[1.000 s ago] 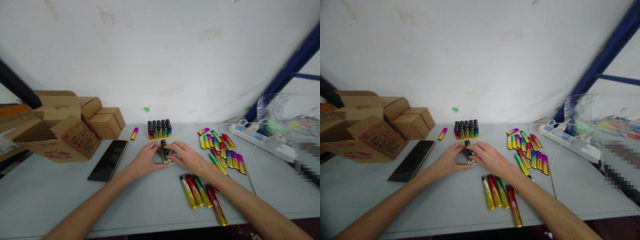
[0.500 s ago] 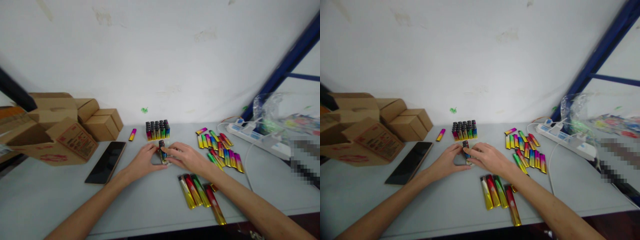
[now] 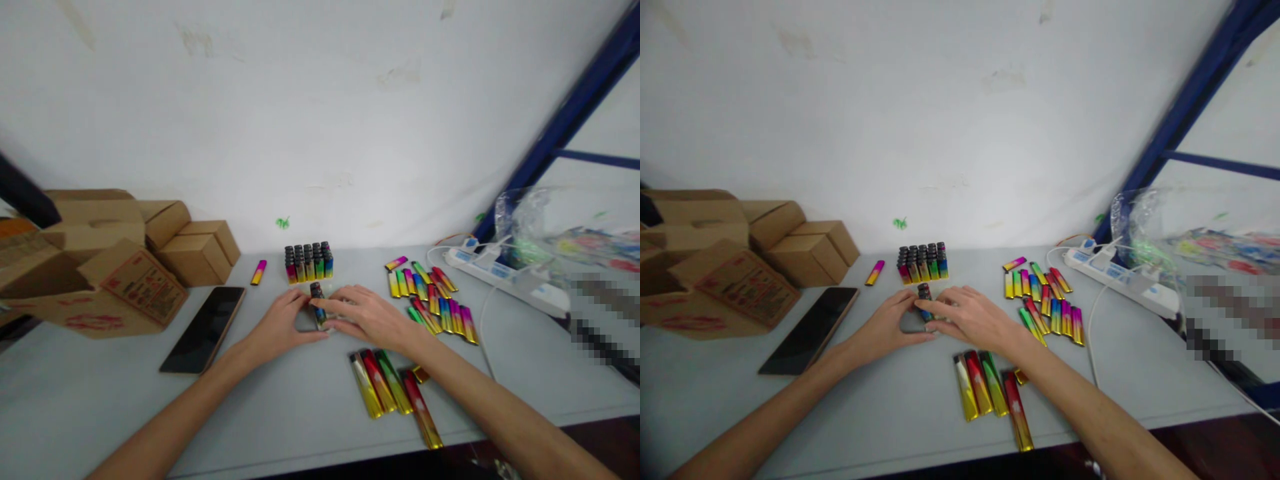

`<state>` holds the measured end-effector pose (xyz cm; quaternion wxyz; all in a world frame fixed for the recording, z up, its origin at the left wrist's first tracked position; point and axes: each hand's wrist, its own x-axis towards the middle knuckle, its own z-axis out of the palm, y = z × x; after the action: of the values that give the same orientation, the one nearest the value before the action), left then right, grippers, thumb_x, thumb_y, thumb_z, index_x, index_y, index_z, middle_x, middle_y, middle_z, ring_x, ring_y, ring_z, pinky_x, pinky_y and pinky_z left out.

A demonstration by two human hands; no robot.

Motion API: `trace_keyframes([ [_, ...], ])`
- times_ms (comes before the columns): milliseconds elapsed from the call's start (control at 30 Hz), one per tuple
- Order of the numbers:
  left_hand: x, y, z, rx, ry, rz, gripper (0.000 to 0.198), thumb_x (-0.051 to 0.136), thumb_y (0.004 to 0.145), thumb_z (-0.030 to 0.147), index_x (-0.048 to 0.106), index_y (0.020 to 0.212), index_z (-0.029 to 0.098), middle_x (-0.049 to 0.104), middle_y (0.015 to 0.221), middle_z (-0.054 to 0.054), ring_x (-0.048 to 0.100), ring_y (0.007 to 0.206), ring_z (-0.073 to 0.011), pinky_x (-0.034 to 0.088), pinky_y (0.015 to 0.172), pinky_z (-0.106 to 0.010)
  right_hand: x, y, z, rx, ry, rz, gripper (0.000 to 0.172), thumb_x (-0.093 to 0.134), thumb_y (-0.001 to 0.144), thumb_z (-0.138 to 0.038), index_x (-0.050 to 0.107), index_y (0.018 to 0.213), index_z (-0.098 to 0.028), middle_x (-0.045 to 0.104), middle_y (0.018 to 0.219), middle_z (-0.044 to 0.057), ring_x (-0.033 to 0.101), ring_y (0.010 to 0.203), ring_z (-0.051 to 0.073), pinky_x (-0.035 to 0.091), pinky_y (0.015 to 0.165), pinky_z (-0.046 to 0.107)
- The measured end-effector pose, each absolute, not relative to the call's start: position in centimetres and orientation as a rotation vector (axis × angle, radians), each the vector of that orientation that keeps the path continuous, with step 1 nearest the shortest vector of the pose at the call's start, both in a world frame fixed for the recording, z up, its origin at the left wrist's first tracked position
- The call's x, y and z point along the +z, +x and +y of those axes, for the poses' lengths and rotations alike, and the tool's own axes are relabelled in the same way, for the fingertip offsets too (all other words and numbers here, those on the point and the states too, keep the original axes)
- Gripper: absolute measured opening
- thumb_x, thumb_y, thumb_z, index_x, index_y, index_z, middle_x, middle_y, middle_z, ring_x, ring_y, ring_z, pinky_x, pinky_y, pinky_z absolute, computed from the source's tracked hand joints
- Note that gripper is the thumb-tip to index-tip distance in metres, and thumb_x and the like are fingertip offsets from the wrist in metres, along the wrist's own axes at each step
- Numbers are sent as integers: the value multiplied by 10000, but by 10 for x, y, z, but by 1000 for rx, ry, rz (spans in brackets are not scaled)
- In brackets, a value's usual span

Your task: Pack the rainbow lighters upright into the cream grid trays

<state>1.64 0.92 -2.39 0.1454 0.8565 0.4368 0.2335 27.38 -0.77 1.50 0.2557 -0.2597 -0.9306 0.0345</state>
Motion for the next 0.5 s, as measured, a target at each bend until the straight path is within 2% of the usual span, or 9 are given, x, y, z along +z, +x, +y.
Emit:
trace_keyframes([
  [67, -23, 16, 9, 673, 2464, 1253, 564, 870, 768, 625, 687, 1089, 198, 687, 1093, -88, 669, 1060, -320, 567, 978, -468, 21, 283, -3, 194, -758, -2436, 464, 493, 1129, -429, 514, 1543, -221, 733, 1172, 111, 706, 1030, 234, 571, 951, 402],
  [133, -22, 15, 9, 660, 2455, 1258, 585, 873, 760, 633, 692, 1110, 202, 691, 1117, -91, 670, 1066, -319, 567, 984, -465, 27, 298, 5, 251, -864, -2339, 394, 519, 1121, -411, 570, 1449, -199, 746, 1128, 104, 712, 967, 217, 567, 921, 374],
  [200, -21, 15, 9, 640, 2445, 1278, 588, 869, 751, 652, 697, 1087, 201, 690, 1099, -88, 672, 1031, -315, 573, 967, -463, 34, 318, 14, 241, -979, -2360, 258, 547, 1102, -377, 693, 1169, -175, 748, 964, 80, 689, 816, 198, 545, 809, 336],
  [233, -20, 15, 9, 631, 2441, 1287, 586, 865, 752, 657, 698, 1078, 199, 686, 1090, -87, 671, 1020, -313, 574, 963, -462, 38, 329, 18, 236, -1043, -2396, 254, 555, 1090, -361, 714, 1020, -175, 731, 861, 63, 662, 741, 188, 518, 744, 315],
  [333, -19, 14, 9, 605, 2435, 1297, 583, 858, 762, 650, 696, 1085, 193, 675, 1089, -88, 666, 1026, -313, 567, 973, -458, 46, 360, 23, 386, -1294, -2461, 281, 620, 1034, -392, 722, 885, -177, 726, 780, 55, 650, 698, 188, 469, 692, 303],
  [500, -17, 15, 8, 587, 2427, 1307, 573, 864, 770, 626, 696, 1105, 193, 671, 1105, -90, 662, 1052, -317, 551, 1000, -447, 51, 383, 15, 843, -1632, -2472, 432, 818, 825, -611, 770, 843, -182, 767, 792, 68, 673, 693, 211, 449, 612, 296],
])
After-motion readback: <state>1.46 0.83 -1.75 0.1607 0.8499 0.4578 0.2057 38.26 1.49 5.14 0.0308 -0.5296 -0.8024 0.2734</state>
